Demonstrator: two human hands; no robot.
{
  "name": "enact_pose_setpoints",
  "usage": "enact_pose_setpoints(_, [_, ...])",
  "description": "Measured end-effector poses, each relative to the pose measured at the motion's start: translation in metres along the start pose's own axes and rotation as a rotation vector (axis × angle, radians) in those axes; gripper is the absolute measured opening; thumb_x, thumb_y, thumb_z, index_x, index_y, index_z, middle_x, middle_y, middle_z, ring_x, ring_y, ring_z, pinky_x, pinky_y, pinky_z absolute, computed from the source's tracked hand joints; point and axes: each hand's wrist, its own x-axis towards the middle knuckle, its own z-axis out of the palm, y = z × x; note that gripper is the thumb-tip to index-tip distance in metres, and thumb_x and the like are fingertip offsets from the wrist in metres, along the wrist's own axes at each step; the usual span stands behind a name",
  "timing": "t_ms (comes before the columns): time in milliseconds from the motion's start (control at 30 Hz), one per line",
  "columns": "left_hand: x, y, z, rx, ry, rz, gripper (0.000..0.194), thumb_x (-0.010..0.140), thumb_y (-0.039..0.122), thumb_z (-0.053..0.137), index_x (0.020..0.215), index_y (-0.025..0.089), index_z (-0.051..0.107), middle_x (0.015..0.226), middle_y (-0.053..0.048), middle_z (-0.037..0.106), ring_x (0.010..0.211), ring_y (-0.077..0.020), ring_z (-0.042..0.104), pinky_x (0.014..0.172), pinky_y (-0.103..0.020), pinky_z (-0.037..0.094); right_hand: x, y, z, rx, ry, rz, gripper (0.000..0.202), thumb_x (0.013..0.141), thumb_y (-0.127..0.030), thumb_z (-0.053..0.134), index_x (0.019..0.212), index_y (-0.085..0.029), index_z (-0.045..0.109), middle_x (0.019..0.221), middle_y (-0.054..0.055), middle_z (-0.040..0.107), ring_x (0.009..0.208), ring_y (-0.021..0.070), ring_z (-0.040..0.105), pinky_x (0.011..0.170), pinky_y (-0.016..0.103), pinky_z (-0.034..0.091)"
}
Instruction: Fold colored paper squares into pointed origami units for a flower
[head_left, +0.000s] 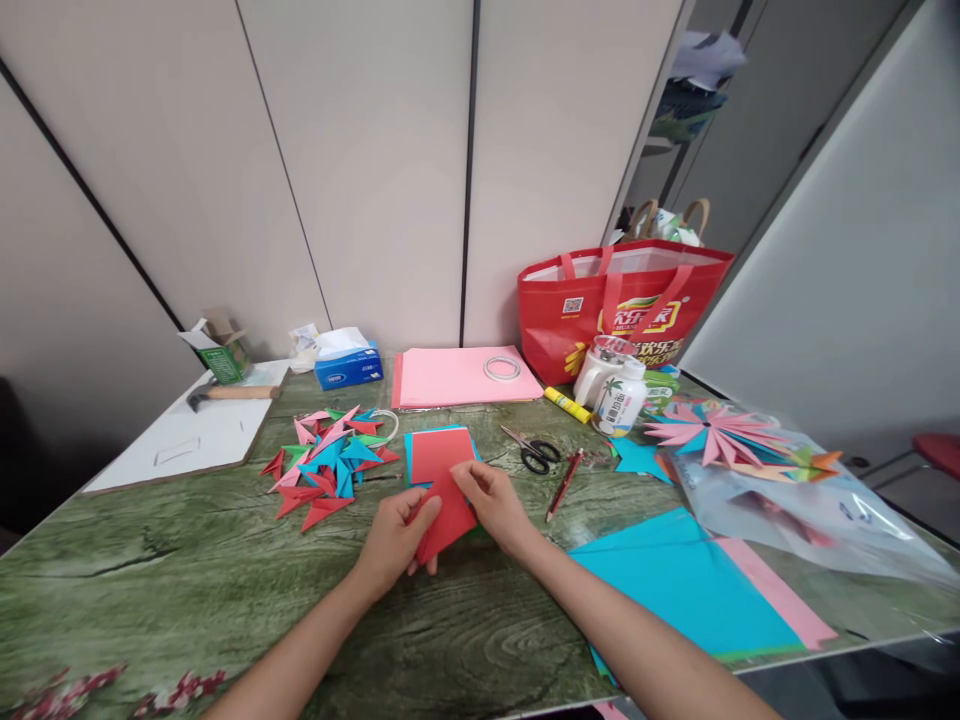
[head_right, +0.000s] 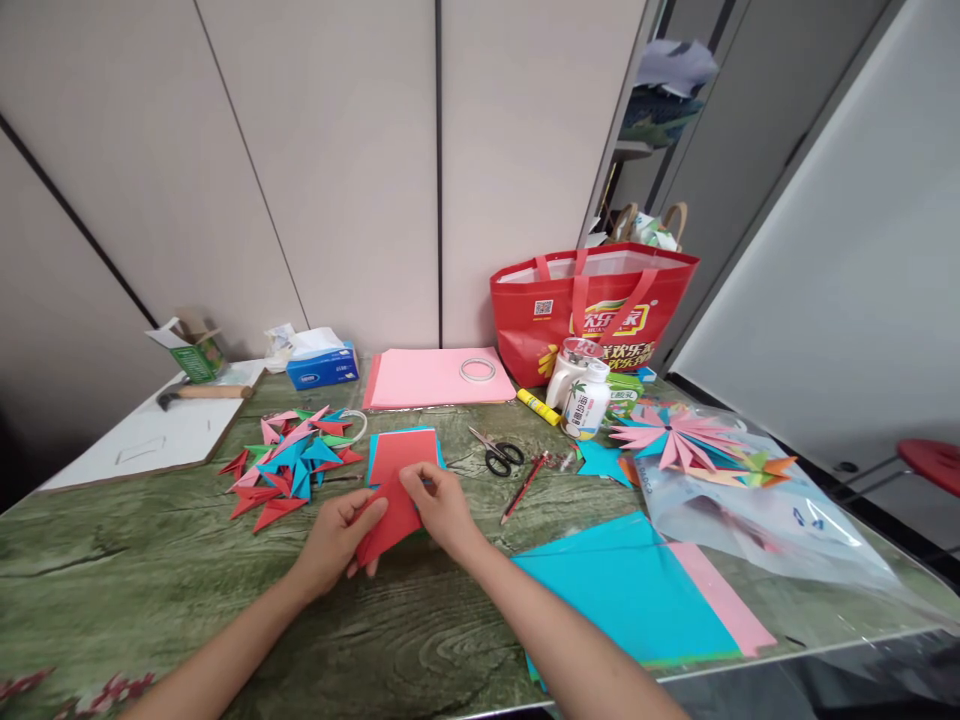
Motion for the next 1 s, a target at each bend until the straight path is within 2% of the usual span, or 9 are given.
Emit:
enact_pose_setpoints(100, [0.002,-0.002,-0.001,-0.003,0.117,0.038,0.026,0.077,0.041,0.048,0.068,0.016,0.047,0.033,0.004,0.055,0.020,-0.0067,0.039,0.024,-0.013,0.024,0.000,0.000,0.002,0.096,-0.054,0.047,0.023,0.068,-0.037,0.057,0.078,-0.017,0.054,0.060,-0.003,0.049,0.048,0.0087,0.043,0.039,0.019,0.037])
enact_pose_setpoints(167, [0.002,-0.002,0.000,-0.020,0.144,0.057,0.025,0.078,0.041,0.047,0.070,0.017,0.046,0.034,0.004,0.057,0.021,-0.0078,0.042,0.025,-0.013,0.027,-0.001,0.001,0.003,0.099,-0.043,0.040,0.022,0.065,-0.033,0.061,0.077,-0.017,0.053,0.058,-0.004,0.049,0.046,0.0080,0.042,0.039,0.019,0.038])
enact_pose_setpoints(267, [0.000,-0.001,0.003,-0.033,0.153,0.066,0.024,0.077,0.041,0.048,0.070,0.017,0.045,0.035,0.003,0.057,0.023,-0.0094,0.045,0.026,-0.014,0.030,-0.004,0.005,0.006,-0.010,0.026,-0.026,0.012,0.067,-0.026,0.057,0.073,-0.016,0.053,0.056,-0.004,0.047,0.046,0.0078,0.042,0.041,0.020,0.039])
enact_pose_setpoints(400, [-0.001,0.000,0.007,-0.022,0.156,0.053,0.024,0.076,0.040,0.049,0.070,0.017,0.046,0.035,0.004,0.057,0.023,-0.0100,0.047,0.026,-0.015,0.032,-0.012,0.008,0.010,-0.327,0.165,-0.296,0.006,0.069,-0.014,0.051,0.073,-0.016,0.054,0.063,-0.002,0.050,0.054,0.0093,0.046,0.049,0.021,0.040])
enact_pose_setpoints(467, [-0.001,0.000,0.007,-0.015,0.166,0.058,0.024,0.076,0.040,0.049,0.069,0.017,0.046,0.036,0.003,0.058,0.023,-0.0103,0.048,0.026,-0.015,0.033,-0.015,0.007,0.011,-0.447,0.172,-0.462,0.010,0.070,-0.012,0.049,0.076,-0.016,0.055,0.064,-0.001,0.050,0.055,0.0100,0.045,0.051,0.021,0.040])
enact_pose_setpoints(567, [0.000,-0.001,0.005,-0.026,0.182,0.081,0.023,0.076,0.040,0.048,0.070,0.018,0.046,0.037,0.004,0.059,0.026,-0.0117,0.051,0.027,-0.016,0.036,-0.018,0.006,0.011,-0.508,0.110,-0.616,0.018,0.073,-0.011,0.048,0.089,-0.017,0.055,0.067,0.000,0.049,0.058,0.0112,0.046,0.053,0.022,0.042])
enact_pose_setpoints(767, [-0.001,0.001,0.002,-0.065,0.193,0.106,0.025,0.074,0.042,0.051,0.070,0.018,0.047,0.040,0.004,0.060,0.028,-0.0132,0.054,0.028,-0.019,0.040,-0.018,0.009,0.010,-0.648,-0.007,-0.738,0.046,0.078,-0.006,0.040,0.122,-0.018,0.040,0.084,0.007,0.047,0.063,0.0130,0.047,0.053,0.024,0.045])
enact_pose_setpoints(867, [-0.001,0.003,0.001,-0.047,0.193,0.115,0.024,0.075,0.041,0.050,0.069,0.018,0.046,0.038,0.004,0.059,0.028,-0.0127,0.054,0.028,-0.018,0.038,-0.016,0.011,0.009,-0.757,-0.094,-0.743,0.053,0.080,-0.006,0.037,0.131,-0.015,0.028,0.087,0.009,0.044,0.061,0.0129,0.046,0.051,0.025,0.045])
enact_pose_setpoints(1000, [0.002,0.000,-0.001,-0.055,0.163,0.127,0.023,0.077,0.040,0.048,0.072,0.017,0.047,0.042,0.004,0.060,0.030,-0.0122,0.054,0.029,-0.017,0.038,-0.015,0.009,0.006,-0.904,-0.140,-0.673,0.057,0.078,-0.008,0.040,0.133,-0.015,0.025,0.089,0.010,0.043,0.072,0.0173,0.047,0.057,0.029,0.047])
